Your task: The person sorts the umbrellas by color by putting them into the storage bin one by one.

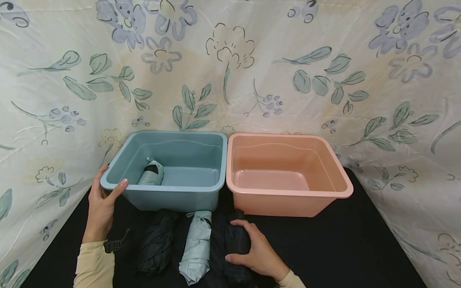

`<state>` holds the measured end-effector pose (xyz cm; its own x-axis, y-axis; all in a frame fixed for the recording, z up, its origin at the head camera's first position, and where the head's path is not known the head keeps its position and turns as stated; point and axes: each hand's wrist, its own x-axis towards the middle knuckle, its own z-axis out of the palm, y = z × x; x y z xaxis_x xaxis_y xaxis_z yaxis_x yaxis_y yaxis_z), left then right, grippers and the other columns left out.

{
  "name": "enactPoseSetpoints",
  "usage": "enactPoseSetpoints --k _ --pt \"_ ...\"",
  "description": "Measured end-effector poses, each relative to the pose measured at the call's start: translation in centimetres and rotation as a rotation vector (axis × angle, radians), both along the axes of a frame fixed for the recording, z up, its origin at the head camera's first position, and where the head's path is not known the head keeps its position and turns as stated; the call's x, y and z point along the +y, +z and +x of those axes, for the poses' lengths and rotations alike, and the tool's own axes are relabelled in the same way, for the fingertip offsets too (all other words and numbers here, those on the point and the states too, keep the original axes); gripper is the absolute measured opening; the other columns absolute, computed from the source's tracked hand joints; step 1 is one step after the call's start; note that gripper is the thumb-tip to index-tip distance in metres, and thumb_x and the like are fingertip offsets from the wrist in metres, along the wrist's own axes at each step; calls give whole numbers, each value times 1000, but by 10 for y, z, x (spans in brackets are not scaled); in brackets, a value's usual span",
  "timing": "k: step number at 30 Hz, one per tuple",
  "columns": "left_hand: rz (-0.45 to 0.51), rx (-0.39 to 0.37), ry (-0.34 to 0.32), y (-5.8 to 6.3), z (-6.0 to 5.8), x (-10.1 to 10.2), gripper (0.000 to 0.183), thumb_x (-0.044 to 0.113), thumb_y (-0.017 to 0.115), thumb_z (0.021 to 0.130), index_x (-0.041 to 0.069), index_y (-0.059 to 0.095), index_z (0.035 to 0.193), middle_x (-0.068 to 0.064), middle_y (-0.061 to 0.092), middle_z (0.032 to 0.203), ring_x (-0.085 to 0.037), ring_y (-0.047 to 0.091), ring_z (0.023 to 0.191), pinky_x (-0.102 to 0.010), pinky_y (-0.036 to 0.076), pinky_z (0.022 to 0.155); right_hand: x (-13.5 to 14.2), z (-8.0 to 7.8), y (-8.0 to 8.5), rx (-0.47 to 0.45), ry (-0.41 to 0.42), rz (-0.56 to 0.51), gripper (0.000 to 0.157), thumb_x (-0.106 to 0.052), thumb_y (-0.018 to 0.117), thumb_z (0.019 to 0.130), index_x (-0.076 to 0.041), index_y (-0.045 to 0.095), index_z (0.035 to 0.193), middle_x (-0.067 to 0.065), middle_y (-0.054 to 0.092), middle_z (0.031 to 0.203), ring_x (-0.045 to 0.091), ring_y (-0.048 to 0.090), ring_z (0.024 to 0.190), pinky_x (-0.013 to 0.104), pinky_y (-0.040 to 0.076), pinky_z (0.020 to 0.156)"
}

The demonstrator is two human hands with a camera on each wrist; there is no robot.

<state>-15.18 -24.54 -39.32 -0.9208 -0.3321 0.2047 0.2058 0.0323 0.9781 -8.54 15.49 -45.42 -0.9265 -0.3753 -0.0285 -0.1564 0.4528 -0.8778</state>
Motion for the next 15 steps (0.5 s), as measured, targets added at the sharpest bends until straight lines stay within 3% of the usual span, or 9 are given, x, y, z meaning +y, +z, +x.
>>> enactPoseSetpoints --k 5,10,15 --pt "0 4 0 0 0 0 73 10 67 86 30 28 144 -4 32 143 -27 33 126 -48 27 103 3 -2 6 -7 7 -46 74 -37 80 72 -30 43 135 -9 38 139 16 32 130 49 29 101" --pt "-4 8 5 -1 -1 1 73 10 68 86 30 29 144 -4 33 142 -26 34 126 -45 29 102 8 -3 15 -10 120 -175 71 -23 77 78 -22 39 139 -1 36 141 20 45 120 32 42 92" --pt "-9 6 13 0 -1 1 73 11 68 86 30 29 144 -4 33 142 -26 35 126 -40 31 100 12 0 29 -71 202 -314 75 -11 75 79 -19 34 142 8 37 137 25 57 101 36 50 79"
